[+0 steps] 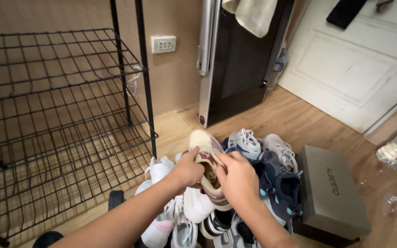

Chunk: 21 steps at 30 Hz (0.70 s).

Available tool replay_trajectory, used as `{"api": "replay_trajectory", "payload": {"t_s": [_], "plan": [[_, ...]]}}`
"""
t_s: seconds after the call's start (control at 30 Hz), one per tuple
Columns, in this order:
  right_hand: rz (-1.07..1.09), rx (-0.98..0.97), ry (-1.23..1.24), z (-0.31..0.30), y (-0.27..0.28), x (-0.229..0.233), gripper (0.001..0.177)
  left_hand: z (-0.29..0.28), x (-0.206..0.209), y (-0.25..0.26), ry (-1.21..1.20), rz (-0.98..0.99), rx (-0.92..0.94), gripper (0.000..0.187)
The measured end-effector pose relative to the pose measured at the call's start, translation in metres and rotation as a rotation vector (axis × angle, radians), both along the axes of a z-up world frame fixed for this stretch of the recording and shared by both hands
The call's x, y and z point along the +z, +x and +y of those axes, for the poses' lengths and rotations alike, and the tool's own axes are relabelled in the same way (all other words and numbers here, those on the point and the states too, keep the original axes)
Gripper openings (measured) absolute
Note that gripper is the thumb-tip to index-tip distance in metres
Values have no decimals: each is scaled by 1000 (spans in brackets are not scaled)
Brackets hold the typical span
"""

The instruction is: Organize various shoes from a pile on the floor onto a multi-tier wire shoe rack.

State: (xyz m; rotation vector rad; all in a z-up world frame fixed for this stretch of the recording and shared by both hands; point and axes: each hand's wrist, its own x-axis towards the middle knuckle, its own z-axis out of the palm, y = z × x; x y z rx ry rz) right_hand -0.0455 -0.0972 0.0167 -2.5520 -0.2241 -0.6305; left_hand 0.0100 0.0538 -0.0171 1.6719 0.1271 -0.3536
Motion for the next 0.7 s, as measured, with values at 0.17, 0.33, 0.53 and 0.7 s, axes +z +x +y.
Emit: {"api": "replay_trajectory", "payload": {"t_s": [0.17,0.33,0.53,0.7], "plan": [[-26,174,12,15,8,32,64,26,44,22,-87,-23,73,78],[-91,321,94,33,4,86,99,57,106,31,-188,-199,101,80],[-260,415,44,49,13,144,122,80,184,31,-303,-309,50,84],[-426,374,-50,60,15,194,119,95,234,40,-425,-335,66,84]]}}
